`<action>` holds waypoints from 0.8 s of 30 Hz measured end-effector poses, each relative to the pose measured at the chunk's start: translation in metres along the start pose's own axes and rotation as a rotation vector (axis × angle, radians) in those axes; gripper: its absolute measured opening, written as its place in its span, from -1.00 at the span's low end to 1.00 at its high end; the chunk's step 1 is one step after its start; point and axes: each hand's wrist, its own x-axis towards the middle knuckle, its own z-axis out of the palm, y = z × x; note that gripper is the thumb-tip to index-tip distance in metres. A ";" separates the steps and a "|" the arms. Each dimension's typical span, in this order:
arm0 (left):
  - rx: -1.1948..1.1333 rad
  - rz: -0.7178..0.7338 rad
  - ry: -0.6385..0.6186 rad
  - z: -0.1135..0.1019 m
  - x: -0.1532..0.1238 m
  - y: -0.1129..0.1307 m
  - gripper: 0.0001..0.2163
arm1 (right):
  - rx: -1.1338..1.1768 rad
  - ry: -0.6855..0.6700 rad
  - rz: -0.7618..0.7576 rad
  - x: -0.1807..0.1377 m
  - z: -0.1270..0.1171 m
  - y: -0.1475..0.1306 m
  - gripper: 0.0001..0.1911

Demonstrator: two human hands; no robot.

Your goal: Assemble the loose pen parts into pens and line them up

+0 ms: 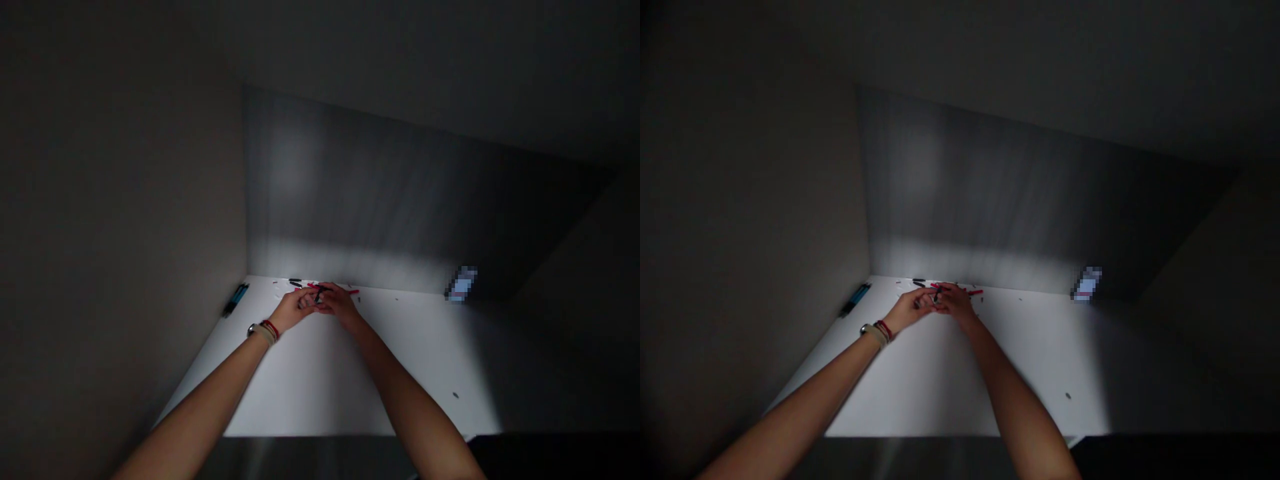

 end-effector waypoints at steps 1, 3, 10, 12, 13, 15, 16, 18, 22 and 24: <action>0.013 0.000 0.003 0.000 0.000 -0.001 -0.54 | -0.018 0.003 0.001 0.000 -0.001 0.000 -0.38; 0.049 -0.004 0.022 -0.001 0.000 -0.002 -0.57 | -0.059 0.016 -0.012 0.001 -0.001 0.000 -0.39; 0.101 -0.036 0.282 -0.011 0.002 -0.003 -0.70 | -0.198 0.108 -0.089 0.008 -0.011 0.002 -0.38; 0.082 -0.074 0.376 -0.017 0.002 -0.003 -0.68 | -0.253 0.159 -0.122 0.011 -0.019 0.002 -0.39; 0.075 -0.095 0.416 -0.019 0.002 -0.004 -0.67 | -0.286 0.181 -0.135 0.013 -0.023 0.002 -0.40; 0.066 -0.138 0.486 -0.024 0.000 -0.004 -0.67 | -0.376 0.213 -0.162 0.014 -0.032 0.002 -0.46; 0.064 -0.159 0.523 -0.026 0.000 -0.005 -0.67 | -0.440 0.225 -0.186 0.015 -0.036 0.003 -0.51; 0.065 -0.193 0.599 -0.030 -0.002 -0.007 -0.67 | -0.597 0.231 -0.247 0.015 -0.042 0.004 -0.63; 0.042 -0.234 0.713 -0.035 -0.003 -0.014 -0.69 | -0.898 0.207 -0.278 0.015 -0.045 0.007 -0.84; 0.020 -0.239 0.746 -0.036 -0.002 -0.019 -0.72 | -0.997 0.180 -0.251 0.014 -0.046 0.007 -0.86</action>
